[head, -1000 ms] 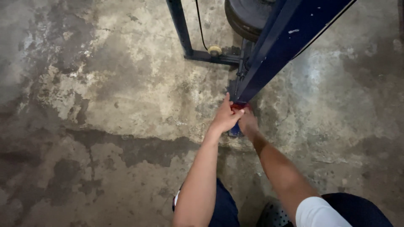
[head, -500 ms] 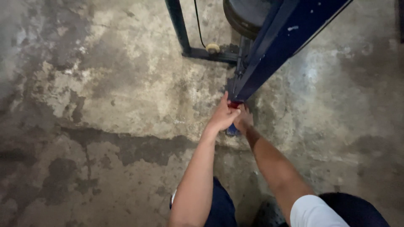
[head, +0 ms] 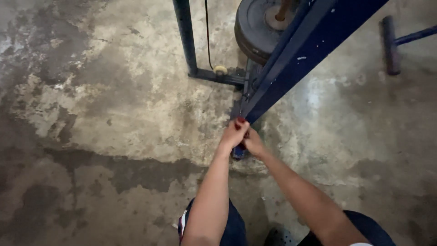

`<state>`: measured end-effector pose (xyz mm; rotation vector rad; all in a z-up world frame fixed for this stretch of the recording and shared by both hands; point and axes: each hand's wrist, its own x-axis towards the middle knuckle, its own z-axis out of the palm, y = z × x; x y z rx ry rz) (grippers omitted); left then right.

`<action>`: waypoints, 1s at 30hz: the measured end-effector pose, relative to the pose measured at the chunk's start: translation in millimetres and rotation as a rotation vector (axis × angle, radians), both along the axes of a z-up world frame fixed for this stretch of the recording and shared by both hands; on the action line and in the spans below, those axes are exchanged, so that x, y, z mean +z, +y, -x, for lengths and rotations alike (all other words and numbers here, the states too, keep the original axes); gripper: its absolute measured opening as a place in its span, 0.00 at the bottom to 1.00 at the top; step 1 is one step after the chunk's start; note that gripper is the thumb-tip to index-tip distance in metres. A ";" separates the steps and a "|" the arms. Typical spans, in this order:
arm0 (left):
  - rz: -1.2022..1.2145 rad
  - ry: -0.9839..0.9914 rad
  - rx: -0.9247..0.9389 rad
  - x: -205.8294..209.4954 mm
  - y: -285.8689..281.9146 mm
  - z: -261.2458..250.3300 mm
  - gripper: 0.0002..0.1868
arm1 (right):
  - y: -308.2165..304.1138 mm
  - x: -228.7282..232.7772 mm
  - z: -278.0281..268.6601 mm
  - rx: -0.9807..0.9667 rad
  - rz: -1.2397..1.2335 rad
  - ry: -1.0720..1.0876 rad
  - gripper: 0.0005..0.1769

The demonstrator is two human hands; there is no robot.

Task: Cleaning the metal frame and pulley system of a gym cable machine using a red cloth.

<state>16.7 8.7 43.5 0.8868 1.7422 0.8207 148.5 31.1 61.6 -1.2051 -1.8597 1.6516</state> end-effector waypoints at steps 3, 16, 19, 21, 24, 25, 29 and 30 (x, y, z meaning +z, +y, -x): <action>-0.354 -0.079 0.255 15.5 10.6 -2.9 0.38 | 18.1 28.2 -4.8 0.093 -0.085 0.100 0.36; -1.257 -0.479 0.264 251.3 9.8 -20.5 0.36 | 5.8 257.7 -36.9 -0.380 -0.899 0.114 0.43; -1.295 -0.371 0.256 263.8 36.1 -15.8 0.28 | 35.7 246.2 -35.1 -0.275 -0.827 0.272 0.46; -1.207 -0.802 0.259 246.7 67.7 -18.0 0.27 | 67.9 209.9 -39.6 -0.170 -0.539 0.438 0.36; -1.199 -0.174 0.355 232.2 63.3 -18.2 0.24 | 54.2 225.3 -21.0 -0.191 -0.366 0.457 0.34; -1.205 -0.183 0.354 218.9 59.0 -25.4 0.24 | 50.3 224.7 -18.6 -0.192 -0.374 0.452 0.34; -1.125 -0.008 0.620 144.3 52.3 -51.6 0.20 | 44.6 226.2 -11.9 -0.238 -0.403 0.465 0.34; -1.079 0.033 0.694 120.3 52.5 -57.2 0.18 | 44.8 227.6 -10.6 -0.259 -0.401 0.458 0.35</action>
